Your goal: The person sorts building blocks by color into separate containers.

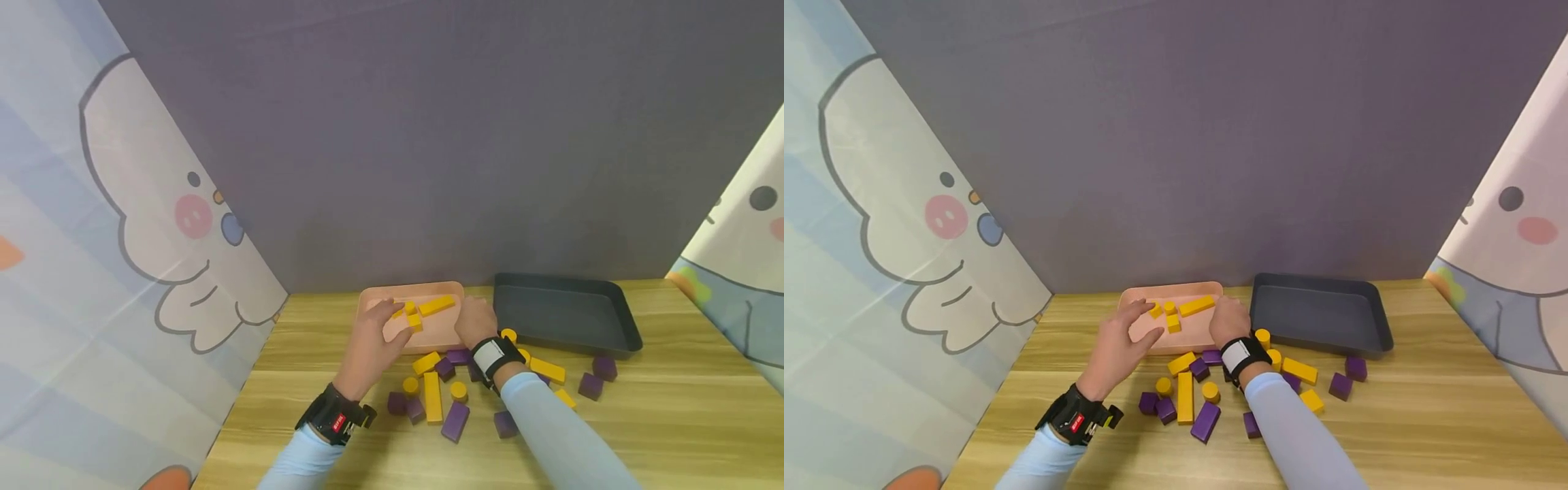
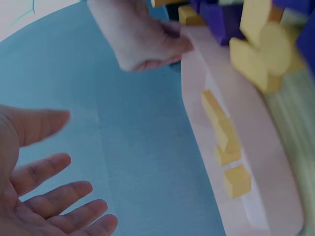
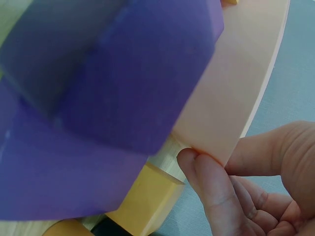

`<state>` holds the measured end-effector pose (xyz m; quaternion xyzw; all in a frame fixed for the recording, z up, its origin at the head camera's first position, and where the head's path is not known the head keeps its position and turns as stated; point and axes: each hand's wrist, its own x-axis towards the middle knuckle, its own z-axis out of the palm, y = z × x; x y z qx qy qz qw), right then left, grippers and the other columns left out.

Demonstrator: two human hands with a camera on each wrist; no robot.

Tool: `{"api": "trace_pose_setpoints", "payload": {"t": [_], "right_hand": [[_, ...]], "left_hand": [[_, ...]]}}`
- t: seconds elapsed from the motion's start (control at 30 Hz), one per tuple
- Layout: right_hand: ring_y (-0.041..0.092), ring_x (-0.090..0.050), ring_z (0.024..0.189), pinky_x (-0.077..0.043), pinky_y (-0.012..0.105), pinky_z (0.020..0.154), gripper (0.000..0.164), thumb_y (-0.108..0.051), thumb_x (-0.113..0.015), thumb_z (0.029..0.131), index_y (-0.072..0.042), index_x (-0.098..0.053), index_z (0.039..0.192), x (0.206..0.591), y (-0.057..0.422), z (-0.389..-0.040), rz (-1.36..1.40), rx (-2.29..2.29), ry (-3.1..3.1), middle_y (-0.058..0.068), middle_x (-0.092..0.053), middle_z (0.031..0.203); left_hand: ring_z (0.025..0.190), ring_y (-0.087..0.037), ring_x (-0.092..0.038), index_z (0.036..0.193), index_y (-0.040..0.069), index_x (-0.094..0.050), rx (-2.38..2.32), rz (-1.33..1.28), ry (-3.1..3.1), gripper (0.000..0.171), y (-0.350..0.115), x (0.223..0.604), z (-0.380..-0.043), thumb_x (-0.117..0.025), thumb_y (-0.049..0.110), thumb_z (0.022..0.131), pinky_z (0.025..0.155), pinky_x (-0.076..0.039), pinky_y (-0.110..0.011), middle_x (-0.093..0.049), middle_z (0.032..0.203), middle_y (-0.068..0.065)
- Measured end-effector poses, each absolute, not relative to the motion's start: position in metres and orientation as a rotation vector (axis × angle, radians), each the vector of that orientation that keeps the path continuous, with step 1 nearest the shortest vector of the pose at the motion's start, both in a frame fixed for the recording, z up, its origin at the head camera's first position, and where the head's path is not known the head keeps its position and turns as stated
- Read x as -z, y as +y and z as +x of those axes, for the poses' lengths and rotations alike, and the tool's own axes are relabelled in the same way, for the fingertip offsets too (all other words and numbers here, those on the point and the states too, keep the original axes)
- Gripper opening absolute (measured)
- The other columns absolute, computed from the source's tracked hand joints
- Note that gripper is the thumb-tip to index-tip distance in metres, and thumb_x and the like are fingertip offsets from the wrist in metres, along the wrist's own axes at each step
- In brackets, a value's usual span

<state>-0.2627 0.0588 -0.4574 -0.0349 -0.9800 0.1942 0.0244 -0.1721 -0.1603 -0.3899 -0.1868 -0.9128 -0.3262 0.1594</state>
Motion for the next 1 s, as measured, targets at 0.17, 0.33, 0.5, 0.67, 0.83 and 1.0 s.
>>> {"api": "trace_pose_setpoints", "payload": {"t": [0.17, 0.33, 0.5, 0.67, 0.83, 1.0], "right_hand": [[0.032, -0.073, 0.079, -0.065, 0.048, 0.075, 0.033, -0.009, -0.075, 0.085, 0.011, -0.072, 0.11, 0.457, 0.06, -0.261, -0.092, -0.596, -3.023, 0.022, -0.076, 0.095], [0.034, -0.073, 0.081, -0.064, 0.049, 0.077, 0.033, -0.009, -0.075, 0.085, 0.011, -0.072, 0.11, 0.457, 0.06, -0.26, -0.091, -0.607, -3.019, 0.024, -0.076, 0.096], [0.032, -0.071, 0.079, -0.064, 0.048, 0.078, 0.033, -0.009, -0.075, 0.085, 0.011, -0.071, 0.111, 0.457, 0.06, -0.261, -0.094, -0.634, -3.014, 0.024, -0.075, 0.096], [0.031, -0.07, 0.077, -0.064, 0.048, 0.078, 0.031, -0.008, -0.074, 0.086, 0.011, -0.072, 0.11, 0.457, 0.061, -0.263, -0.1, -0.646, -2.998, 0.023, -0.075, 0.094], [0.033, -0.071, 0.081, -0.064, 0.049, 0.08, 0.029, -0.007, -0.073, 0.085, 0.011, -0.072, 0.108, 0.459, 0.062, -0.262, -0.081, -0.654, -2.973, 0.024, -0.075, 0.095], [0.032, -0.07, 0.081, -0.064, 0.048, 0.08, 0.03, -0.007, -0.073, 0.085, 0.01, -0.072, 0.108, 0.456, 0.061, -0.261, -0.095, -0.648, -2.988, 0.023, -0.075, 0.096]], "left_hand": [[0.145, -0.04, -0.051, 0.14, 0.008, -0.065, 0.874, -0.617, -2.645, 0.057, -0.161, 0.401, -0.15, -0.08, 0.035, 0.092, 0.115, -0.045, -0.057, -0.06, 0.15, -0.016], [0.151, -0.038, -0.043, 0.148, 0.017, -0.059, 0.878, -0.62, -2.763, 0.06, -0.162, 0.414, -0.136, -0.075, 0.041, 0.095, 0.119, -0.041, -0.058, -0.051, 0.159, -0.013], [0.151, -0.034, -0.045, 0.151, 0.019, -0.056, 0.864, -0.633, -2.868, 0.06, -0.163, 0.427, -0.13, -0.072, 0.041, 0.098, 0.119, -0.042, -0.053, -0.049, 0.161, -0.014], [0.131, -0.025, -0.062, 0.15, 0.018, -0.056, 0.821, -0.681, -2.908, 0.056, -0.161, 0.441, -0.132, -0.071, 0.034, 0.099, 0.108, -0.054, -0.043, -0.054, 0.156, -0.014], [0.08, -0.006, -0.065, 0.148, 0.013, -0.058, 0.795, -0.695, -2.967, 0.052, -0.161, 0.454, -0.133, -0.069, 0.029, 0.1, 0.076, -0.055, -0.025, -0.056, 0.154, -0.018], [0.058, 0.002, -0.049, 0.144, 0.014, -0.062, 0.777, -0.712, -3.005, 0.048, -0.16, 0.462, -0.134, -0.071, 0.028, 0.099, 0.061, -0.045, -0.018, -0.063, 0.146, -0.019]]}}
